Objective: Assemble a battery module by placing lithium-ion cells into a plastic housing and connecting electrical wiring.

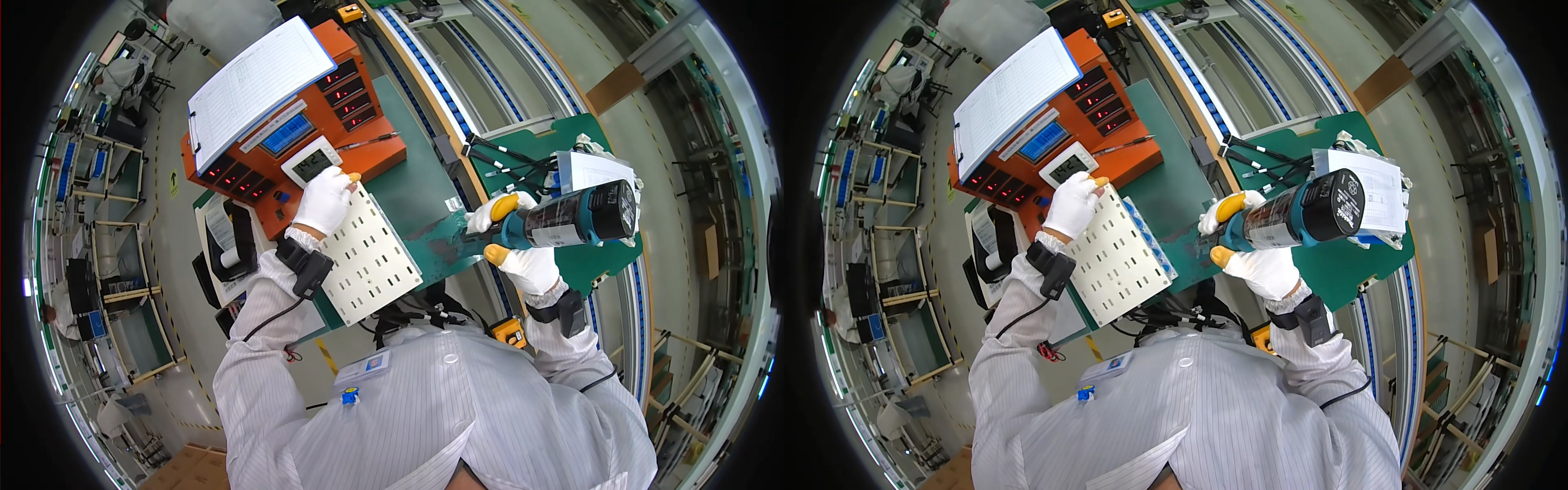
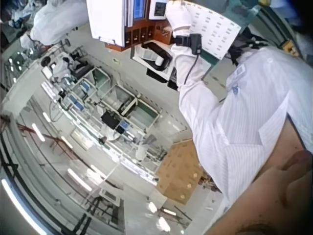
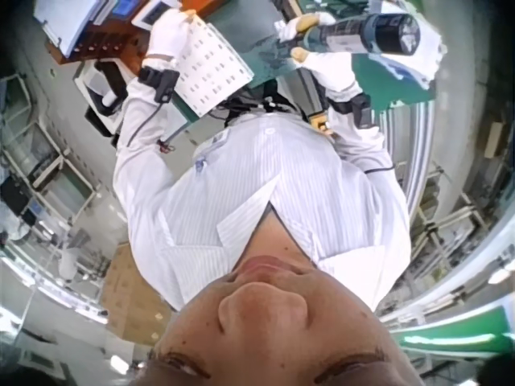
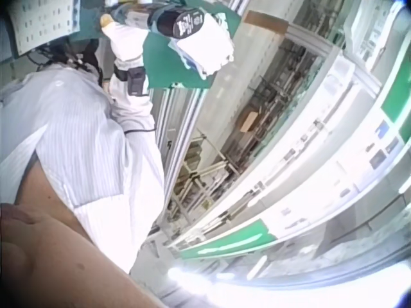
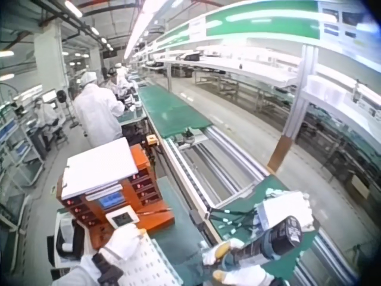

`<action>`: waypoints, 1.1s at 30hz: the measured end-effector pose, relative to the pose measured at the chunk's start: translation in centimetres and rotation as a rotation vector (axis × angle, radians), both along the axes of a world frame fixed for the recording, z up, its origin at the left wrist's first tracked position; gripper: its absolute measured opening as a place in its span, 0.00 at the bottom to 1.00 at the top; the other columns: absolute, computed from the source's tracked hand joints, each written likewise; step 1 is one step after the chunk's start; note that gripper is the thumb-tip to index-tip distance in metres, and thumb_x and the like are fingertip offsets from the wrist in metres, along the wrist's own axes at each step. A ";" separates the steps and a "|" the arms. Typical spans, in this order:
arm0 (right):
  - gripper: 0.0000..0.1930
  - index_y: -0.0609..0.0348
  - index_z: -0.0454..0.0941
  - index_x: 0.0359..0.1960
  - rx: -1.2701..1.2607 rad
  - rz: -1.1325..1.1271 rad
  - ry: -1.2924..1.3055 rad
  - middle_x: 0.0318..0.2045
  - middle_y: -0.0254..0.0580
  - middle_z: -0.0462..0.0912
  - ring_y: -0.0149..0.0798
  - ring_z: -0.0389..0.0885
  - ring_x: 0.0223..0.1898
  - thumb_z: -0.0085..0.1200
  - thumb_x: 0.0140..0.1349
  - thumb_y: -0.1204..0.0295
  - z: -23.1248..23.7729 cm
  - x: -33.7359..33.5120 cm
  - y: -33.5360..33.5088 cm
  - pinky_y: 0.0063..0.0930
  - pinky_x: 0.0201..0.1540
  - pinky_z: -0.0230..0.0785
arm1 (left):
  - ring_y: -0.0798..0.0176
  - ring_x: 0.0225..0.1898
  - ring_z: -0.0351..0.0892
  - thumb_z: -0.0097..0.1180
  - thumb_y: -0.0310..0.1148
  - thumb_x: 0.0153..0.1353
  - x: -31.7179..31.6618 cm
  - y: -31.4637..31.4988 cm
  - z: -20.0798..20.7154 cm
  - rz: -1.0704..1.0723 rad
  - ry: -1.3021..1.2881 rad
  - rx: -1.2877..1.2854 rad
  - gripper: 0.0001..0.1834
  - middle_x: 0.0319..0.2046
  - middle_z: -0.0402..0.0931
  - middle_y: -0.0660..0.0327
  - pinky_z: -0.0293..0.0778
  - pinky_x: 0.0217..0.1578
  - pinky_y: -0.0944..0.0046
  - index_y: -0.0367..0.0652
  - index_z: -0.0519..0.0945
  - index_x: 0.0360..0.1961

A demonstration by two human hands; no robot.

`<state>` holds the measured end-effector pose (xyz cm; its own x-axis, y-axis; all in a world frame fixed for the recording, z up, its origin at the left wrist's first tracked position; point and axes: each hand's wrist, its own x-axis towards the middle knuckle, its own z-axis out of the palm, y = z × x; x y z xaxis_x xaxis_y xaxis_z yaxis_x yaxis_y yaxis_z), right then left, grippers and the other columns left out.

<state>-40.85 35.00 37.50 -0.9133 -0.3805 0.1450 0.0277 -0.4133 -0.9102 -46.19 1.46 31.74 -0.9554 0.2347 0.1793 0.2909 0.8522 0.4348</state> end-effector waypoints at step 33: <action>0.23 0.56 0.71 0.46 0.127 0.067 0.018 0.41 0.39 0.77 0.36 0.76 0.45 0.62 0.48 0.84 -0.1 -1.1 0.8 0.28 0.54 0.68 | 0.48 0.45 0.81 0.70 0.45 0.52 -3.1 -1.5 -3.5 0.290 -0.328 0.065 0.26 0.44 0.81 0.49 0.74 0.48 0.55 0.38 0.81 0.46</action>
<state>-41.97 35.81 37.40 -0.8829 -0.4568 0.1085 0.0341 -0.2929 -0.9555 -49.25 -0.01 28.26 -0.9888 -0.0534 -0.1391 -0.1188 0.8460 0.5197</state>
